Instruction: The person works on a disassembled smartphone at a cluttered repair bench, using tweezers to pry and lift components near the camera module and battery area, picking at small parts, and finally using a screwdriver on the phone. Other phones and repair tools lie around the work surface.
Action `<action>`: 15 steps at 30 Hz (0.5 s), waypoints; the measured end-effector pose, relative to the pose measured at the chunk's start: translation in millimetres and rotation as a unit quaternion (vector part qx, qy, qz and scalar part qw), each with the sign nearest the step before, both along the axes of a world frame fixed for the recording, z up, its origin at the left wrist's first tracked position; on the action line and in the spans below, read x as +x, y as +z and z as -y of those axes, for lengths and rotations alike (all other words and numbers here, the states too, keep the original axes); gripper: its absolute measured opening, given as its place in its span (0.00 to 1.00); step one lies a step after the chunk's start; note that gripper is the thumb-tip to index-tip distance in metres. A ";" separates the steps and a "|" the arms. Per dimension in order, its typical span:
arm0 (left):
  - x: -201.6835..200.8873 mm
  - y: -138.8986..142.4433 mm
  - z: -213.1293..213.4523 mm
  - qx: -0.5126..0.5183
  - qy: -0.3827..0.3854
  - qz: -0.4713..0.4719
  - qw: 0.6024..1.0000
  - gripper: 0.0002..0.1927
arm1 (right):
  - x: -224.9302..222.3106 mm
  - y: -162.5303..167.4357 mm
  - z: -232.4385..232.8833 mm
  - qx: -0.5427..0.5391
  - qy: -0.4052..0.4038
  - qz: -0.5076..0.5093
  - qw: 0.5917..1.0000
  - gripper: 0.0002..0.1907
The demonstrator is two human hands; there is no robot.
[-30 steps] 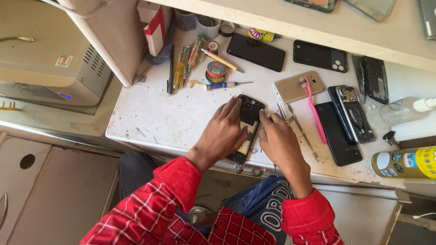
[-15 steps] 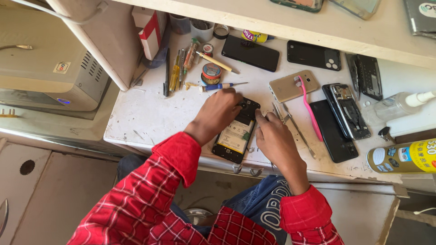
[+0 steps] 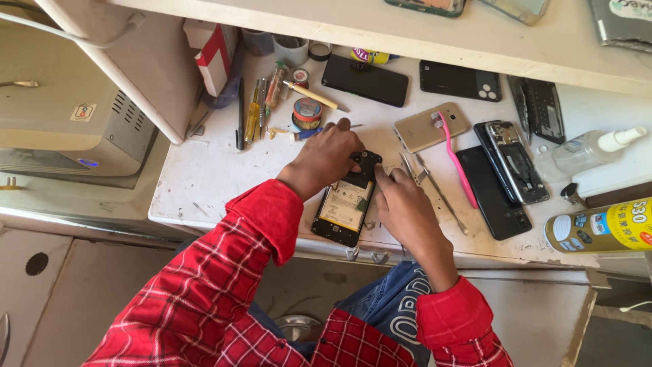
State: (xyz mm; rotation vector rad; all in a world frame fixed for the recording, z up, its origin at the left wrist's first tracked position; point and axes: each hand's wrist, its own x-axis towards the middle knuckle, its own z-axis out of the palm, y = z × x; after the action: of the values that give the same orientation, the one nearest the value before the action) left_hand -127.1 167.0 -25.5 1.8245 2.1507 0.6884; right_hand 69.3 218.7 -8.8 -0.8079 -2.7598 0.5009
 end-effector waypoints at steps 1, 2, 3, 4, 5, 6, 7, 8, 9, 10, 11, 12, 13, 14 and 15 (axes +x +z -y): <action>1.8 0.3 0.0 -0.002 0.001 -0.009 1.000 0.18 | 0.0 0.6 0.4 -0.003 -0.002 0.001 1.000 0.25; 3.5 0.6 0.0 -0.004 0.002 -0.019 1.000 0.17 | -0.5 0.9 1.0 -0.006 -0.004 0.000 1.000 0.25; 5.0 0.9 -0.8 -0.005 0.002 -0.029 1.000 0.17 | -1.2 0.9 1.6 0.002 -0.002 -0.001 1.000 0.25; 7.1 1.2 -2.0 -0.012 0.004 -0.041 0.999 0.17 | -1.1 0.9 2.0 0.010 -0.001 -0.001 1.000 0.25; 9.4 1.2 -2.7 -0.021 0.007 -0.053 0.998 0.16 | -1.1 0.1 2.4 0.017 0.001 -0.001 1.000 0.25; 10.5 1.3 -2.2 -0.029 0.010 -0.066 0.997 0.16 | -2.0 -1.5 3.6 0.014 -0.001 -0.001 1.000 0.24; 12.0 1.5 -2.1 -0.026 0.011 -0.072 0.997 0.17 | -2.0 -3.2 3.7 0.013 -0.004 -0.001 1.000 0.24; 14.2 1.6 -2.0 -0.022 0.012 -0.077 0.997 0.19 | -1.2 -4.9 3.1 0.012 -0.008 0.001 1.000 0.24; 15.4 2.1 -2.2 -0.018 0.013 -0.082 0.996 0.21 | -0.4 -6.8 1.7 0.014 -0.004 -0.007 1.000 0.24; 15.6 2.8 -1.8 -0.028 0.013 -0.072 0.997 0.21 | 0.5 -8.8 0.8 0.017 0.001 -0.015 1.000 0.24; 15.4 3.6 -1.8 -0.038 0.014 -0.062 0.997 0.21 | 1.3 -10.3 -1.3 0.019 0.006 -0.024 1.000 0.23; 15.2 4.4 -1.8 -0.047 0.015 -0.053 0.997 0.21 | 2.4 -10.8 -4.9 0.006 0.017 -0.025 1.000 0.23; 16.2 5.1 -3.0 -0.046 0.017 -0.056 0.997 0.21 | 4.1 -9.6 -10.4 -0.007 0.027 -0.026 0.999 0.23; 17.7 5.6 -3.9 -0.045 0.018 -0.060 0.997 0.22 | 5.9 -7.5 -15.1 -0.020 0.038 -0.028 0.999 0.23; 18.9 5.6 -3.4 -0.044 0.020 -0.063 0.997 0.22 | 8.8 -4.4 -18.8 -0.068 0.017 -0.063 0.996 0.21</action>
State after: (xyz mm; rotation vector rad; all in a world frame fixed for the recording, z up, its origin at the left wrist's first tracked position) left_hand -108.2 170.5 -19.9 1.8295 2.2628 0.4897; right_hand 78.1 237.5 -13.3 -0.7317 -2.6504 0.7285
